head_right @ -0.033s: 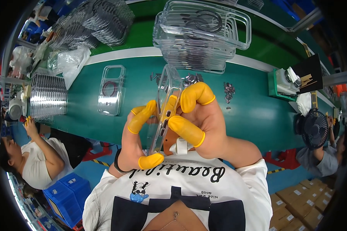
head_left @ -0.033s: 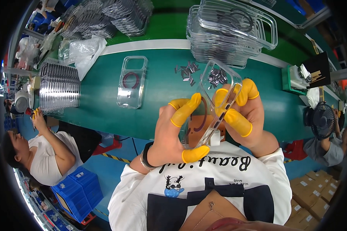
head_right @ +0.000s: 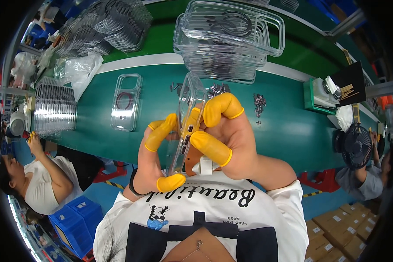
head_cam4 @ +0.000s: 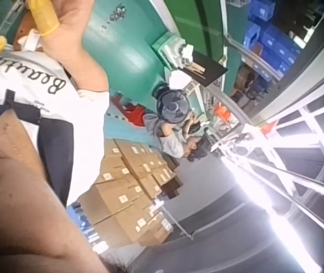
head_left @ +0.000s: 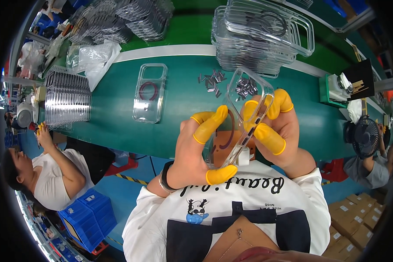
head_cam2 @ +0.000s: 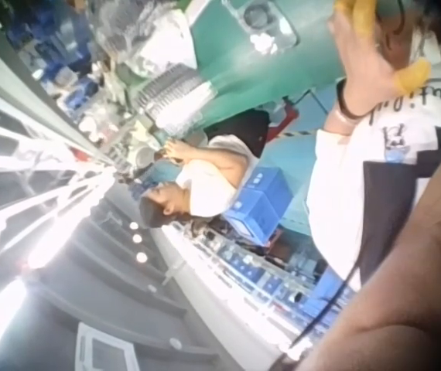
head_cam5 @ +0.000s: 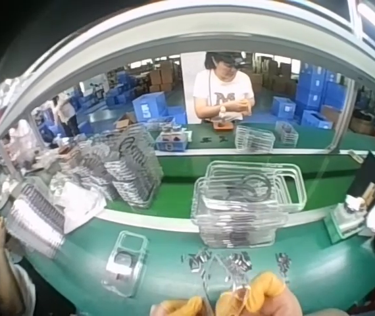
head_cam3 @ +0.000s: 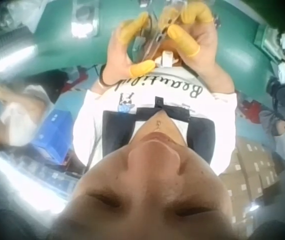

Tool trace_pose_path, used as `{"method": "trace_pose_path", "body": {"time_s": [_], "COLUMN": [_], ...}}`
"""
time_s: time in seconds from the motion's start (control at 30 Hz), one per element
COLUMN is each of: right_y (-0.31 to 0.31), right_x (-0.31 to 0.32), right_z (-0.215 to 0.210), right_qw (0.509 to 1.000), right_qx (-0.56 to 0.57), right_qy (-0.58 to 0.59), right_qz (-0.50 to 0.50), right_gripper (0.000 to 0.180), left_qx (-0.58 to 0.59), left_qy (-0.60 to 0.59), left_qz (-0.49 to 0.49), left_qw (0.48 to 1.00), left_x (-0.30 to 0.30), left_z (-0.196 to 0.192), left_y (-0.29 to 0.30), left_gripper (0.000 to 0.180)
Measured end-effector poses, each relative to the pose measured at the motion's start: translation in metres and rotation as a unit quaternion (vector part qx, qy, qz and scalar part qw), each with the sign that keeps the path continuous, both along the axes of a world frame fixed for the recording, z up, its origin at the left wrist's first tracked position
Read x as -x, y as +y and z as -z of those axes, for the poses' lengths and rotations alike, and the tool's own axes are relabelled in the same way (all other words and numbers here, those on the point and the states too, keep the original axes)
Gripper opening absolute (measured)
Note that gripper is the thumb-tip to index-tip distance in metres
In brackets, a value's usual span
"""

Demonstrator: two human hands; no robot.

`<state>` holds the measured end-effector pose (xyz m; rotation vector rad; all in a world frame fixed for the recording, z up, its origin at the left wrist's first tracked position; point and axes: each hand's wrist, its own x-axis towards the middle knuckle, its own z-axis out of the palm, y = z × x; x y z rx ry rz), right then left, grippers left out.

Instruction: Assembling small metal and plastic components into clear mobile phone cases on a factory line.

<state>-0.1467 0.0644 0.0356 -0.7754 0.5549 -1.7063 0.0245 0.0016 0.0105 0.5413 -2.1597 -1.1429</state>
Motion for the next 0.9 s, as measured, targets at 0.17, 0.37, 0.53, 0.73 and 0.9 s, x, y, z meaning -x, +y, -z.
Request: {"method": "trace_pose_path", "body": {"time_s": [0.17, 0.37, 0.53, 0.73, 0.9], "right_y": [0.000, 0.001, -0.001, 0.000, 0.002], "right_x": [0.004, -0.002, -0.002, 0.002, 0.002], "right_z": [0.001, 0.006, 0.006, 0.006, 0.004], "right_qw": [0.999, 0.999, 0.998, 0.999, 1.000], "right_qx": [0.016, 0.012, 0.023, 0.025, 0.007], "right_qy": [0.004, -0.022, -0.046, 0.025, 0.022], "right_qz": [-0.039, -0.043, -0.047, -0.024, -0.021], "right_gripper": [0.033, 0.034, 0.034, 0.036, 0.037], "left_qx": [-0.028, -0.013, -0.007, -0.143, -0.342], "left_qy": [0.002, 0.004, 0.007, 0.042, 0.054], "left_qz": [-0.009, -0.011, -0.015, 0.068, 0.092], "left_qw": [1.000, 1.000, 1.000, 0.986, 0.934], "left_x": [0.000, 0.002, 0.003, 0.002, 0.002], "left_z": [0.004, 0.003, 0.002, 0.016, 0.009], "left_y": [-0.001, -0.001, -0.001, -0.001, 0.005], "left_gripper": [0.089, 0.090, 0.087, 0.085, 0.089]}}
